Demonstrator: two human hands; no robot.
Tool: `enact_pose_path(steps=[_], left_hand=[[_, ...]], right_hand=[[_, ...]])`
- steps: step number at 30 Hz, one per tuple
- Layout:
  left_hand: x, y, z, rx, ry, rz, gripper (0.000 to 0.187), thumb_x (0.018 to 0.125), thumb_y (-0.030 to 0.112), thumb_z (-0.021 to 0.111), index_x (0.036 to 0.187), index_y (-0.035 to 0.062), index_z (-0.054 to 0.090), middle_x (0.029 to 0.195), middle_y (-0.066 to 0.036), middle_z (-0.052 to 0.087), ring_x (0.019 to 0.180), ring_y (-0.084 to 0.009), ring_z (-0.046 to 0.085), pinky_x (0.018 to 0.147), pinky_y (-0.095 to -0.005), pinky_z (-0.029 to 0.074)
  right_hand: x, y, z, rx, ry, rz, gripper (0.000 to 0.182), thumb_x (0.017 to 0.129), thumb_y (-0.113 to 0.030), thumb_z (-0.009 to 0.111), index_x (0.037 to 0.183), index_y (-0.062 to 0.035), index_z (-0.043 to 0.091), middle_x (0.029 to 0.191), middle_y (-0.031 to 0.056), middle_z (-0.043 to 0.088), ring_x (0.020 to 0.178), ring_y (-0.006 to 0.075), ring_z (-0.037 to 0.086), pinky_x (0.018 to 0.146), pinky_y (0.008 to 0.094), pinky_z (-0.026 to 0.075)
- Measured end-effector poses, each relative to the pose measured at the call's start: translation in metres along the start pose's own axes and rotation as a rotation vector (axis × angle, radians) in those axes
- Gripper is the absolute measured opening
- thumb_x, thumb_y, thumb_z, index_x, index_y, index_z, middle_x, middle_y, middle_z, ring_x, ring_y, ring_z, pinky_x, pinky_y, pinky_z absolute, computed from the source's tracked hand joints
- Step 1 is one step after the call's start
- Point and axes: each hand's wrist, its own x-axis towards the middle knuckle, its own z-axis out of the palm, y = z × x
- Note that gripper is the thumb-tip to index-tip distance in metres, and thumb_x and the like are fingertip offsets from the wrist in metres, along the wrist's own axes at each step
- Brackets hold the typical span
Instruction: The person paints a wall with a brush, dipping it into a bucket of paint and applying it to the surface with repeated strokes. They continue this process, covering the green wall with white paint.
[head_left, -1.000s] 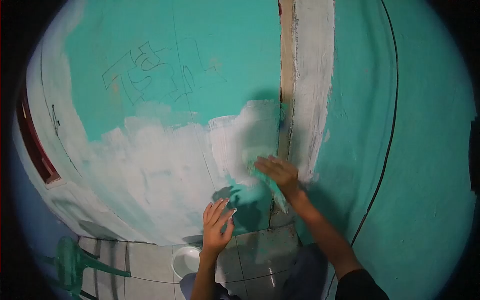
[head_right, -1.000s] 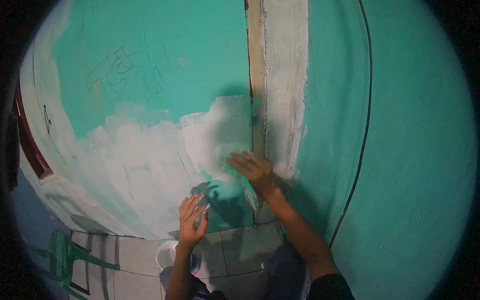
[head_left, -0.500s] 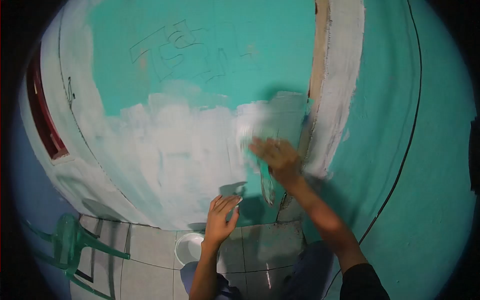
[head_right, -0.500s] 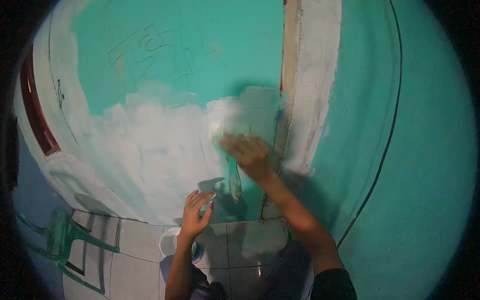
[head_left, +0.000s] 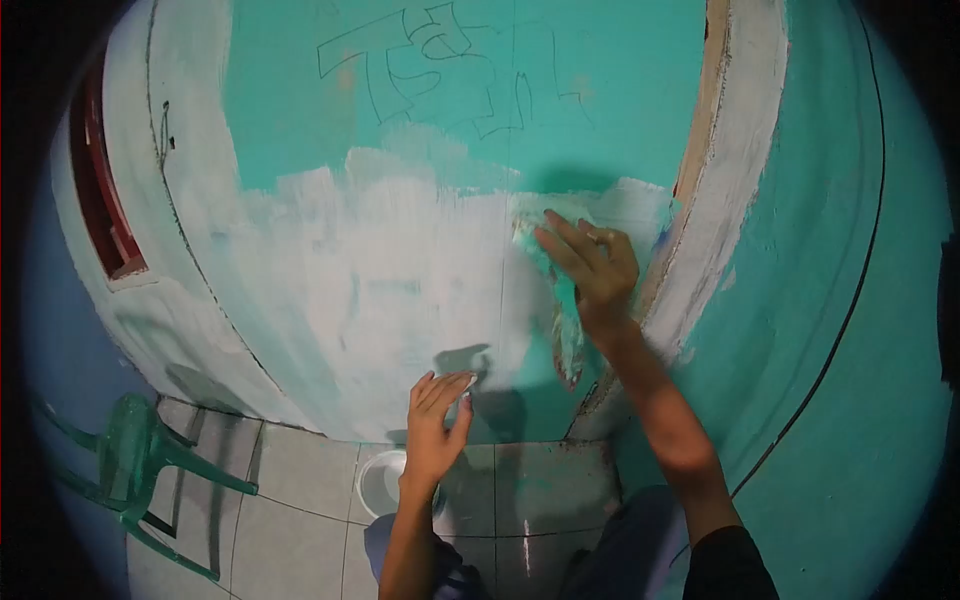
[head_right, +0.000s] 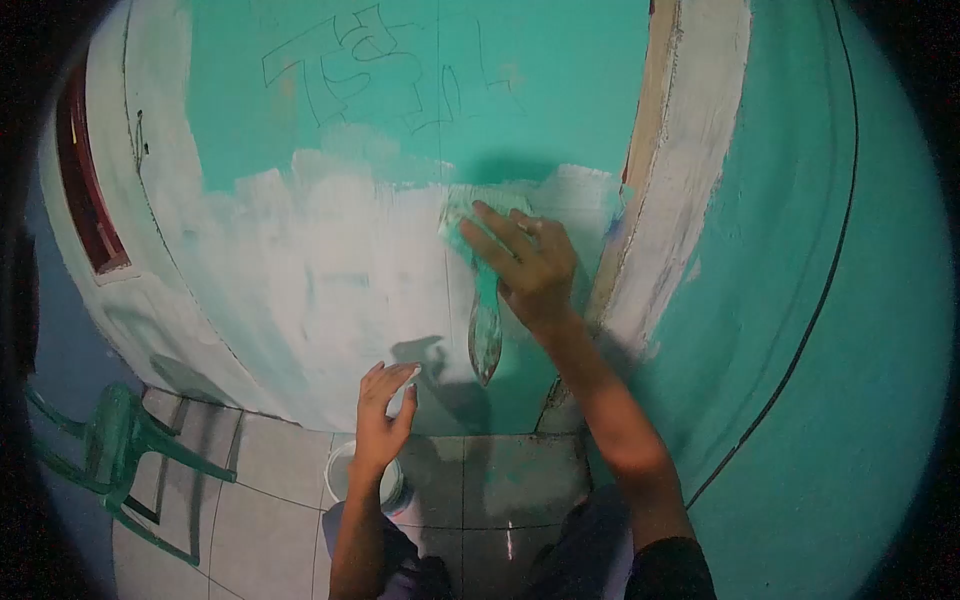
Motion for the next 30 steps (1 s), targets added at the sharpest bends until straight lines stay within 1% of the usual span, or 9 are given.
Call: enact_pose_path(steps=[6, 10, 12, 14, 16, 19, 20, 26, 30], left_hand=[[0.004, 0.0, -0.002, -0.012, 0.009, 0.042, 0.028, 0.092, 0.004, 0.064, 0.119, 0.0042, 0.069, 0.122, -0.01, 0.072, 0.119, -0.0286, 0.064, 0.114, -0.0488, 0.037], [-0.002, 0.011, -0.006, -0.035, 0.009, 0.058, 0.028, 0.092, 0.004, 0.063, 0.12, 0.0038, 0.068, 0.122, -0.011, 0.072, 0.119, -0.0287, 0.064, 0.115, -0.0488, 0.037], [0.001, 0.009, -0.004, -0.04, 0.027, 0.074, 0.028, 0.092, 0.004, 0.063, 0.12, 0.0039, 0.068, 0.121, -0.011, 0.072, 0.119, -0.0288, 0.064, 0.115, -0.0488, 0.036], [0.001, 0.009, -0.004, -0.04, 0.009, 0.052, 0.027, 0.093, 0.005, 0.064, 0.119, 0.0034, 0.07, 0.121, -0.012, 0.072, 0.118, -0.0306, 0.065, 0.115, -0.05, 0.037], [-0.001, 0.01, -0.005, -0.034, -0.003, 0.056, 0.027, 0.093, 0.004, 0.064, 0.119, 0.0035, 0.07, 0.122, -0.012, 0.072, 0.119, -0.0305, 0.065, 0.115, -0.0499, 0.037], [0.0, 0.008, -0.003, -0.03, -0.03, 0.064, 0.028, 0.092, 0.005, 0.064, 0.12, 0.0037, 0.069, 0.122, -0.012, 0.072, 0.119, -0.0304, 0.064, 0.115, -0.0499, 0.036], [-0.001, 0.007, -0.004, -0.023, -0.048, 0.07, 0.028, 0.092, 0.005, 0.065, 0.12, 0.0038, 0.069, 0.122, -0.012, 0.072, 0.12, -0.0304, 0.064, 0.115, -0.0499, 0.036], [-0.008, 0.022, -0.012, 0.024, -0.131, 0.108, 0.029, 0.09, 0.006, 0.066, 0.119, 0.0044, 0.069, 0.122, -0.012, 0.071, 0.119, -0.0296, 0.064, 0.115, -0.0499, 0.036], [-0.011, 0.028, -0.009, 0.003, -0.156, 0.115, 0.029, 0.09, 0.006, 0.066, 0.119, 0.005, 0.07, 0.123, -0.012, 0.071, 0.12, -0.0291, 0.064, 0.116, -0.0499, 0.035]], right_hand=[[-0.177, -0.077, 0.027, 0.201, -0.399, 0.095, 0.046, 0.081, 0.004, 0.067, 0.119, -0.0211, 0.075, 0.122, -0.0017, 0.074, 0.085, 0.0207, 0.066, 0.079, 0.0346, 0.056], [-0.172, -0.073, 0.014, 0.378, -0.671, 0.105, 0.051, 0.079, -0.001, 0.07, 0.124, -0.0252, 0.071, 0.126, -0.0033, 0.071, 0.091, 0.0216, 0.064, 0.086, 0.0377, 0.053], [-0.115, -0.051, 0.01, 0.207, -0.468, 0.012, 0.054, 0.076, 0.001, 0.069, 0.124, -0.0246, 0.071, 0.126, -0.0027, 0.072, 0.089, 0.0222, 0.063, 0.083, 0.0391, 0.054], [-0.048, -0.029, 0.002, 0.263, -0.175, 0.142, 0.058, 0.071, 0.003, 0.068, 0.124, -0.0225, 0.072, 0.125, -0.0013, 0.072, 0.088, 0.025, 0.064, 0.08, 0.0397, 0.054], [-0.006, -0.018, 0.0, 0.085, -0.022, 0.034, 0.061, 0.07, 0.006, 0.067, 0.124, -0.0211, 0.072, 0.125, -0.0006, 0.071, 0.088, 0.0279, 0.064, 0.076, 0.0397, 0.055], [-0.013, -0.007, 0.015, 0.049, 0.011, 0.008, 0.064, 0.068, 0.008, 0.067, 0.125, -0.0206, 0.071, 0.124, 0.0001, 0.07, 0.09, 0.0289, 0.065, 0.074, 0.0379, 0.055], [-0.035, -0.011, 0.024, -0.1, -0.036, -0.046, 0.047, 0.076, 0.0, 0.069, 0.118, -0.018, 0.075, 0.117, 0.002, 0.073, 0.089, 0.0256, 0.064, 0.071, 0.0372, 0.055], [-0.245, -0.075, 0.028, 0.215, -0.522, -0.036, 0.047, 0.079, -0.004, 0.071, 0.123, -0.0211, 0.069, 0.118, 0.0017, 0.069, 0.091, 0.0233, 0.066, 0.081, 0.038, 0.054], [-0.245, -0.07, 0.006, 0.296, -0.715, -0.012, 0.051, 0.077, -0.001, 0.069, 0.124, -0.0202, 0.068, 0.113, 0.0019, 0.069, 0.097, 0.0244, 0.064, 0.085, 0.0406, 0.052]])
